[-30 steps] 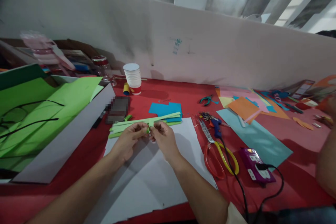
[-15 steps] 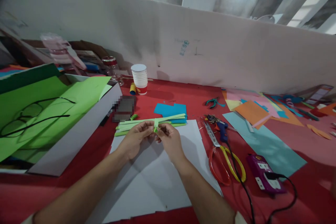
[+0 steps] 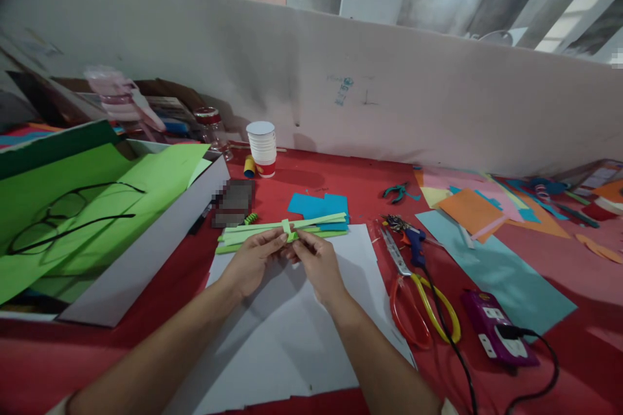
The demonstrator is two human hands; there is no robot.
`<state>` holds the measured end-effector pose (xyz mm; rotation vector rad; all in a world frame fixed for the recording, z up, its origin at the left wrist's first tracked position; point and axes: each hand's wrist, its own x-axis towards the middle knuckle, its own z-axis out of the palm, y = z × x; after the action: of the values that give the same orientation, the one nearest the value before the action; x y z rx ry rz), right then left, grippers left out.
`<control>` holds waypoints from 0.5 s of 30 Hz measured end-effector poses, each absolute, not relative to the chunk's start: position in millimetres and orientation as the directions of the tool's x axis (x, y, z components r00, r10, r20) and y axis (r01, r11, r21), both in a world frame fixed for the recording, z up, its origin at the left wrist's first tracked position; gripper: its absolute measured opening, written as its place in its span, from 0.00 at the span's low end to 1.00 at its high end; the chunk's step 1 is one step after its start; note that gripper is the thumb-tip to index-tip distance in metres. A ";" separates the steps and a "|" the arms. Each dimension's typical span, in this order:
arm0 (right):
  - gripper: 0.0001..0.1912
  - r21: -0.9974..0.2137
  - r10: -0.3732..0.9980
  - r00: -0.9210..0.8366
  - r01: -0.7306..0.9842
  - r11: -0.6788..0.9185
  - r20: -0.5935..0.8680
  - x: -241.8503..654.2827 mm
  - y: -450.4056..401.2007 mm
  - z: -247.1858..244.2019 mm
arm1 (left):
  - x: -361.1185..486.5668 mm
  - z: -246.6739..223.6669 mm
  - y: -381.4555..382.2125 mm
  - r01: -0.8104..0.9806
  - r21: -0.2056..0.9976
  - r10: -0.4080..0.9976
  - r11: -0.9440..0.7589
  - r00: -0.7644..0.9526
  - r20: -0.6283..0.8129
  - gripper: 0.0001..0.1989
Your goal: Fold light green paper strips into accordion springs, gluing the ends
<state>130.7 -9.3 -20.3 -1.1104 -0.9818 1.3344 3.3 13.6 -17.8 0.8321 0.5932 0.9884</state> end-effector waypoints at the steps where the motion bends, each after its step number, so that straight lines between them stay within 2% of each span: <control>1: 0.10 -0.974 0.997 0.018 -0.219 -0.063 -0.068 130.5 -9.9 -19.2 | 3.8 -18.3 13.7 -0.480 0.826 0.901 0.296 0.426 -0.075 0.09; 8: 0.13 -0.977 0.992 0.093 -0.205 -0.059 -0.079 125.5 -10.9 -15.4 | 9.4 -19.4 12.9 -0.479 0.818 0.927 0.319 0.337 -0.164 0.09; 15: 0.08 -0.982 0.990 0.125 -0.185 -0.035 -0.059 129.4 -7.5 -20.9 | 6.8 -19.0 12.2 -0.425 0.840 0.922 0.338 0.329 -0.205 0.08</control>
<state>129.4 -7.5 -20.9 -1.1658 -0.9569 1.2276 6.8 12.2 -19.0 0.7666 0.7814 1.0043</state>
